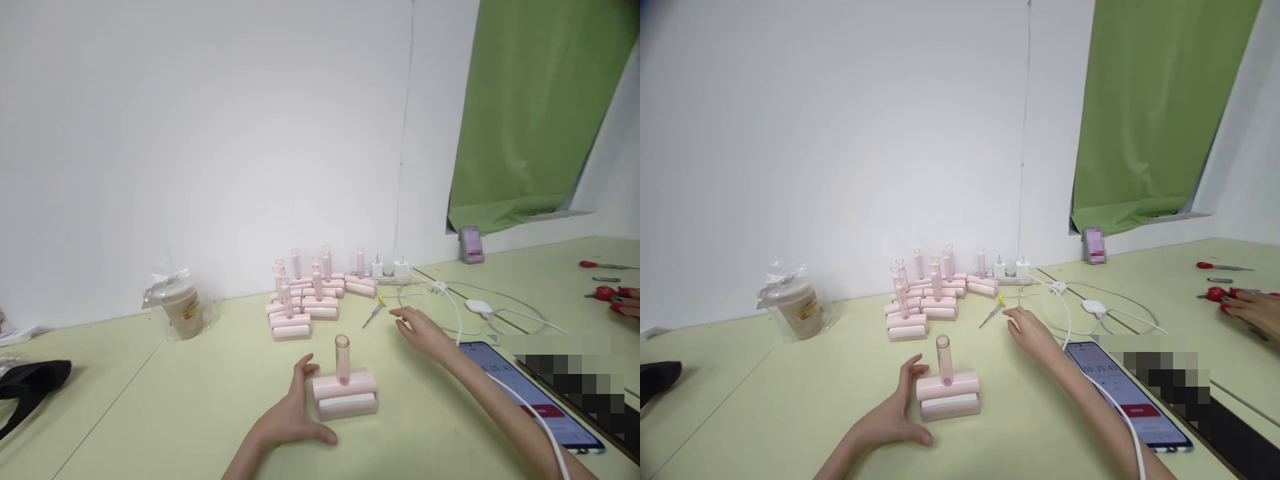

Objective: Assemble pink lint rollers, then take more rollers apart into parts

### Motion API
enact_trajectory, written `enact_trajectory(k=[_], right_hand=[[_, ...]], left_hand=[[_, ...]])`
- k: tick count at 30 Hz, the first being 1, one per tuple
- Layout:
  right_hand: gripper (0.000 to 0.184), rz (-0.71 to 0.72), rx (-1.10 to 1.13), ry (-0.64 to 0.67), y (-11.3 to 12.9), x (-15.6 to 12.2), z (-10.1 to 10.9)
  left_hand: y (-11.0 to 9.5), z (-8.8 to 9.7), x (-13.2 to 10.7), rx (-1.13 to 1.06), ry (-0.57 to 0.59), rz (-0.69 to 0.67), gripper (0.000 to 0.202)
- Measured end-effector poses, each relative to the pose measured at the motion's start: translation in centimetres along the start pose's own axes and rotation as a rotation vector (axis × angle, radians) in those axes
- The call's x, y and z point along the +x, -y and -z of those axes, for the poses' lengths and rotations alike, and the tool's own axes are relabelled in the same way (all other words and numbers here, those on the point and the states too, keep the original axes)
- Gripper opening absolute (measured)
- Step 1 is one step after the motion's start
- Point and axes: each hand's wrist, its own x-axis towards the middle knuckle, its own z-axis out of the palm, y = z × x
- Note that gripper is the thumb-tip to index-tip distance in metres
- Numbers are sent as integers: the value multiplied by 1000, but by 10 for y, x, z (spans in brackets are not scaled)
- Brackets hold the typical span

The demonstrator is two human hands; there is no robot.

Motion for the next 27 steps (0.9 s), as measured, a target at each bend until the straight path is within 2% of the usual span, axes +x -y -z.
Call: enact_trajectory(k=[2, 4, 6, 8, 11, 15, 19, 22, 27], right_hand=[[27, -70, -62, -43, -25, 0, -4], [18, -96, -70, -42, -41, -1, -9], [11, -95, -26, -33, -46, 0, -12], [17, -86, 60, -54, -41, 3, -11], [21, -68, 248, -130, -13, 6, -5], [33, 21, 552, -137, 53, 3, -1], [33, 135, 746, -79, 107, -5, -8], [27, 188, 802, -8, 124, -11, -12], [19, 220, 790, 15, 127, -17, -7]], left_hand=[[-13, 4, 5, -19, -120, -88, 104], [-33, 2, 12, -31, -197, -196, 90], [-54, -5, 23, -65, -192, -255, 80], [-70, -16, 35, -202, -164, -279, 65], [-77, -34, 51, -412, -96, -256, 33], [-67, -47, 62, -515, -95, -233, 36], [-61, -49, 64, -556, -98, -233, 36], [-62, -49, 65, -545, -81, -224, 31], [-62, -45, 64, -548, -58, -217, 30]])
